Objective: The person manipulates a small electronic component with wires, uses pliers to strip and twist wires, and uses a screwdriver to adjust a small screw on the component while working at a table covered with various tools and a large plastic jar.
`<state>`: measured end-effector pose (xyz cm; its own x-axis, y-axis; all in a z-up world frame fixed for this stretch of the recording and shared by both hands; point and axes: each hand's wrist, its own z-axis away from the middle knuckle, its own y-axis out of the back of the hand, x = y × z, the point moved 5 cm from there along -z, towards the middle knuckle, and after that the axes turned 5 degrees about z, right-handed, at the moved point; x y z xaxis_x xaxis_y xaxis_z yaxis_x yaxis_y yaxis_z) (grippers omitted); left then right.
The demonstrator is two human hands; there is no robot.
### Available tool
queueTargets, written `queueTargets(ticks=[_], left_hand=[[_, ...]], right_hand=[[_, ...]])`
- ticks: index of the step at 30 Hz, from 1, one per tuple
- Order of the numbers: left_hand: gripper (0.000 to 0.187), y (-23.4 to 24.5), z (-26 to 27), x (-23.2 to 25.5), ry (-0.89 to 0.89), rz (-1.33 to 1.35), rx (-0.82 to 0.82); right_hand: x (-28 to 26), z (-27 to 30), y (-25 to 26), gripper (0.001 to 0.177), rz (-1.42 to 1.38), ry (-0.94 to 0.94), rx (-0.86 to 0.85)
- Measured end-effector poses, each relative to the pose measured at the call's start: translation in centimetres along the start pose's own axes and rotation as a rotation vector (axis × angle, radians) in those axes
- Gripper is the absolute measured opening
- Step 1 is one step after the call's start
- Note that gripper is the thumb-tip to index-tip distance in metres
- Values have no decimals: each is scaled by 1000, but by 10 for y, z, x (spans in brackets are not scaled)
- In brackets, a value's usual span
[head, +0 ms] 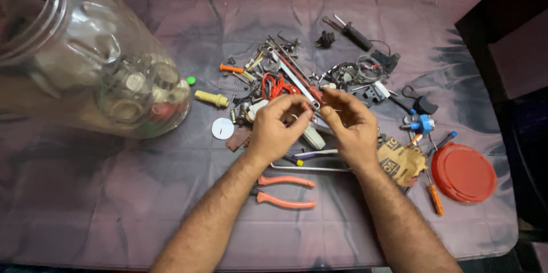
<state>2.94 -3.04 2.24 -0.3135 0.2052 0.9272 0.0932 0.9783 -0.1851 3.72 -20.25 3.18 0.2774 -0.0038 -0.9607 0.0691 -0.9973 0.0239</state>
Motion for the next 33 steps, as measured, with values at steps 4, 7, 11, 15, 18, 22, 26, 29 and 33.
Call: queueTargets(ticks=[4, 7, 11, 15, 18, 22, 26, 29, 33], left_hand=[[20, -6, 1, 19, -137, -346, -77], [24, -11, 4, 15, -105, -366, -145], [27, -13, 5, 15, -143, -356, -147], [28, -9, 3, 17, -115, -289, -131], [24, -9, 2, 15, -183, -333, -134], [24, -9, 4, 13, -238, -356, -107], [26, -6, 2, 7, 27, -249, -74], [21, -5, 3, 17, -124, -290, -48], [21, -5, 4, 19, -181, -275, -22]], right_hand=[[-18, 1, 2, 33, 211, 241, -19], [-27, 6, 1, 26, 429, 417, -20], [-22, 8, 1, 19, 445, 355, 4], [-14, 5, 4, 15, 304, 290, 13], [-6, 6, 5, 27, 213, 214, 20], [-2, 6, 3, 20, 244, 230, 24], [5, 6, 6, 22, 151, 143, 66], [6, 8, 7, 18, 146, 119, 81], [11, 7, 6, 15, 123, 83, 106]])
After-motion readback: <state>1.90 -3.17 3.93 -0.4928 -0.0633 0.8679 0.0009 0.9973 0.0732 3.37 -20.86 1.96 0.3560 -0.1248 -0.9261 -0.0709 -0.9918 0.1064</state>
